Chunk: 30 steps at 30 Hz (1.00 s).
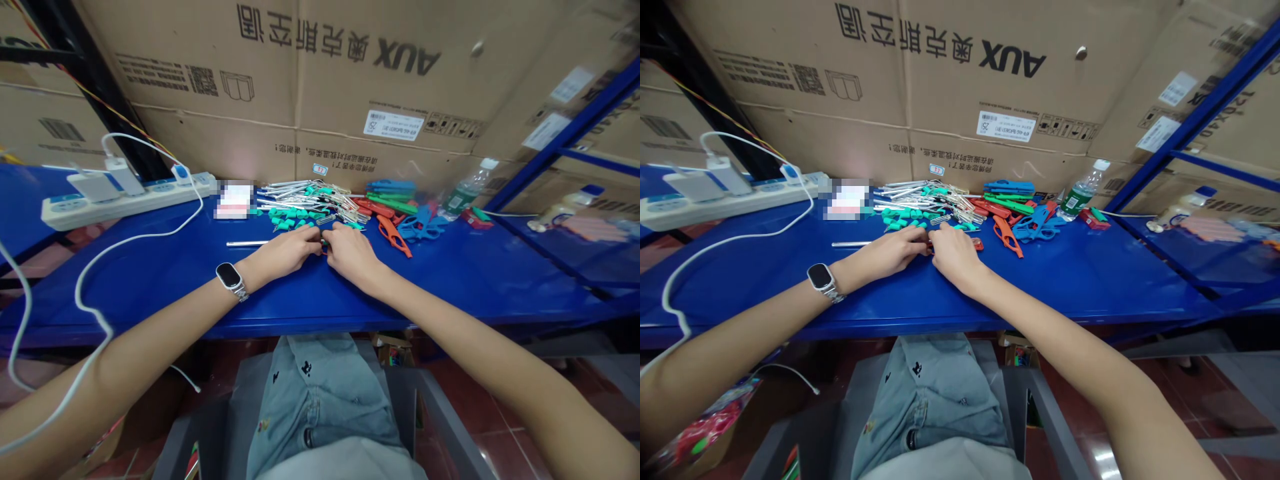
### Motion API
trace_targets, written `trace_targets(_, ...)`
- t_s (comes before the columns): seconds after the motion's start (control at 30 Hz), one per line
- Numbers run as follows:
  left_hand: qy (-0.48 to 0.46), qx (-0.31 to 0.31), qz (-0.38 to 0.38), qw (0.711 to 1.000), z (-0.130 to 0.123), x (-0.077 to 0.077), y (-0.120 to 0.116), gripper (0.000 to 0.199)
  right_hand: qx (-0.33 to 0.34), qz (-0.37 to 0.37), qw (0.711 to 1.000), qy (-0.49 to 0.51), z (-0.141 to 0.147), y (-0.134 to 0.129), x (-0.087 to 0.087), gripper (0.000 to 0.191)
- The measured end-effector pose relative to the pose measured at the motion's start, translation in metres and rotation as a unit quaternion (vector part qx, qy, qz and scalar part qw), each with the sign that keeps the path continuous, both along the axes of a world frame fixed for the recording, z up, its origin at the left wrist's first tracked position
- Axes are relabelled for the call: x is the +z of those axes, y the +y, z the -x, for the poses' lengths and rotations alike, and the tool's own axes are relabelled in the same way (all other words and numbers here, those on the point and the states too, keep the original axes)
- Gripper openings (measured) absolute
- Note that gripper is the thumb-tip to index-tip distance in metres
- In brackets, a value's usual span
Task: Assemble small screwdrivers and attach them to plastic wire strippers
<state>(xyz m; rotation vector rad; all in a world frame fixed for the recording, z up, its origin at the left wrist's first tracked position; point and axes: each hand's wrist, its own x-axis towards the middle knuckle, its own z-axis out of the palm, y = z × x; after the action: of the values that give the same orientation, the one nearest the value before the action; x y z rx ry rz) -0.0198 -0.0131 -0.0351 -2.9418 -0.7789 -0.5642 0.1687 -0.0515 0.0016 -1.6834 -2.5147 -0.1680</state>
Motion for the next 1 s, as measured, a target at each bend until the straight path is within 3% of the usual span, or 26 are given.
trace_targets(0.33, -0.012, -0.004, 0.016, 1.000, 0.003, -0.002, 0.003, 0.037, 0.026, 0.010, 0.999, -0.033, -0.009, 0.003, 0.003, 0.031)
trace_targets(0.6, -0.037, -0.014, 0.028, 0.999, 0.003, -0.003, 0.002, 0.035, 0.003, -0.022, 0.998, 0.056, -0.020, 0.003, -0.015, 0.026)
trace_targets(0.8, -0.013, -0.017, -0.019, 1.000, 0.006, 0.001, 0.003, 0.035, 0.047, -0.031, 0.994, 0.095, -0.031, 0.005, -0.019, 0.028)
trace_targets(1.0, -0.024, 0.006, -0.043, 0.999, 0.008, 0.005, 0.003, 0.024, 0.084, 0.010, 0.966, 0.244, -0.045, 0.007, -0.028, 0.033)
